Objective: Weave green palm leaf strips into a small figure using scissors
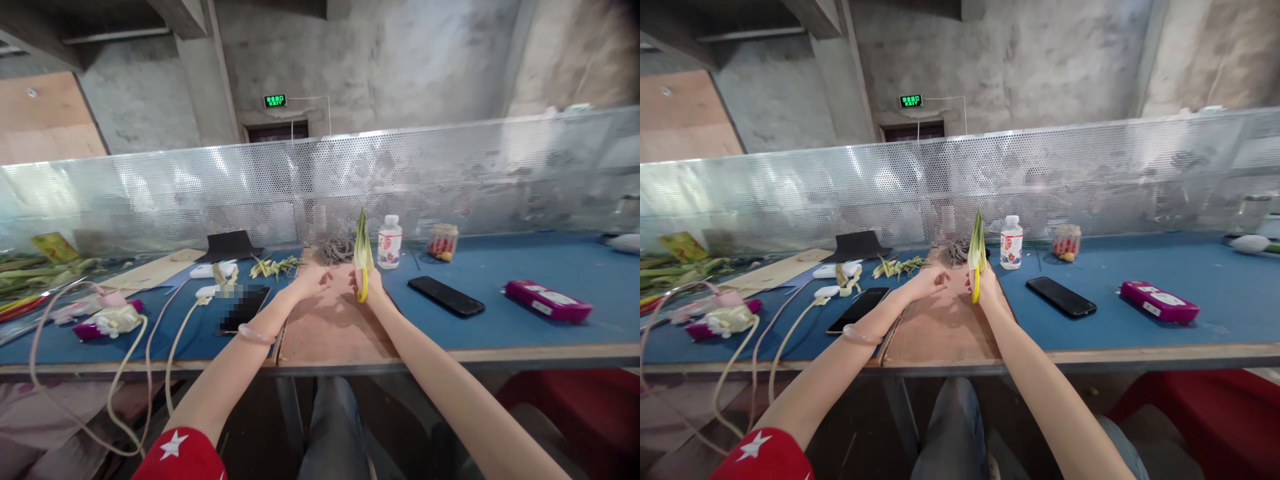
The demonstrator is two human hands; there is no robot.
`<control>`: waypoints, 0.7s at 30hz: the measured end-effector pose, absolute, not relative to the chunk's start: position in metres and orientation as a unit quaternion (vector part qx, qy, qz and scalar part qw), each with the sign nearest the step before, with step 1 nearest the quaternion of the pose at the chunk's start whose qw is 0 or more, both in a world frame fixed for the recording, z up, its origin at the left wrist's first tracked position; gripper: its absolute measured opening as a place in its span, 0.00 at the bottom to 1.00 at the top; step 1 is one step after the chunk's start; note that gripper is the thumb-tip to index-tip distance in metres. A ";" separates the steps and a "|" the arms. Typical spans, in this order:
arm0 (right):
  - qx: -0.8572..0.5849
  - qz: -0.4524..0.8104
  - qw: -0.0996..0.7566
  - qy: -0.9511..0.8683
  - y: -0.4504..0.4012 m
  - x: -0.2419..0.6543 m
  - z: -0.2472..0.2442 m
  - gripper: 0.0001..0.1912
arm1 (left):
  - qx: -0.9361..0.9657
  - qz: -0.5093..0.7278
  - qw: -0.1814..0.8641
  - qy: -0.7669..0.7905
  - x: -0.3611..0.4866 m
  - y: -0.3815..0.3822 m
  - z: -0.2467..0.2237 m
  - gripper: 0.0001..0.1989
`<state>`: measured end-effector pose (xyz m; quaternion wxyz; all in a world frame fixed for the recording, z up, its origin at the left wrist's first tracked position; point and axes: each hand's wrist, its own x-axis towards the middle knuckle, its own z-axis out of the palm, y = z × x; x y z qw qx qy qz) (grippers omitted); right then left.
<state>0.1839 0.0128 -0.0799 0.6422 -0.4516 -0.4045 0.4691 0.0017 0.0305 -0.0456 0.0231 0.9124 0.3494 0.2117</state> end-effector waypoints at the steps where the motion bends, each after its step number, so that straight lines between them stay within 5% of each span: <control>1: -0.454 0.468 0.642 -0.403 0.012 0.184 -0.080 0.08 | 0.912 0.217 0.027 0.346 0.001 0.029 -0.045 0.26; 6: -0.467 0.470 0.635 -0.398 0.011 0.184 -0.079 0.12 | 0.911 0.243 0.067 0.325 0.001 0.021 -0.040 0.47; 14: -0.461 0.453 0.651 -0.399 0.011 0.185 -0.077 0.04 | 0.896 0.266 0.035 0.355 0.001 0.027 -0.042 0.49; 21: -0.465 0.443 0.650 -0.405 0.010 0.184 -0.077 0.08 | 0.902 0.273 0.041 0.332 -0.001 0.036 -0.048 0.45</control>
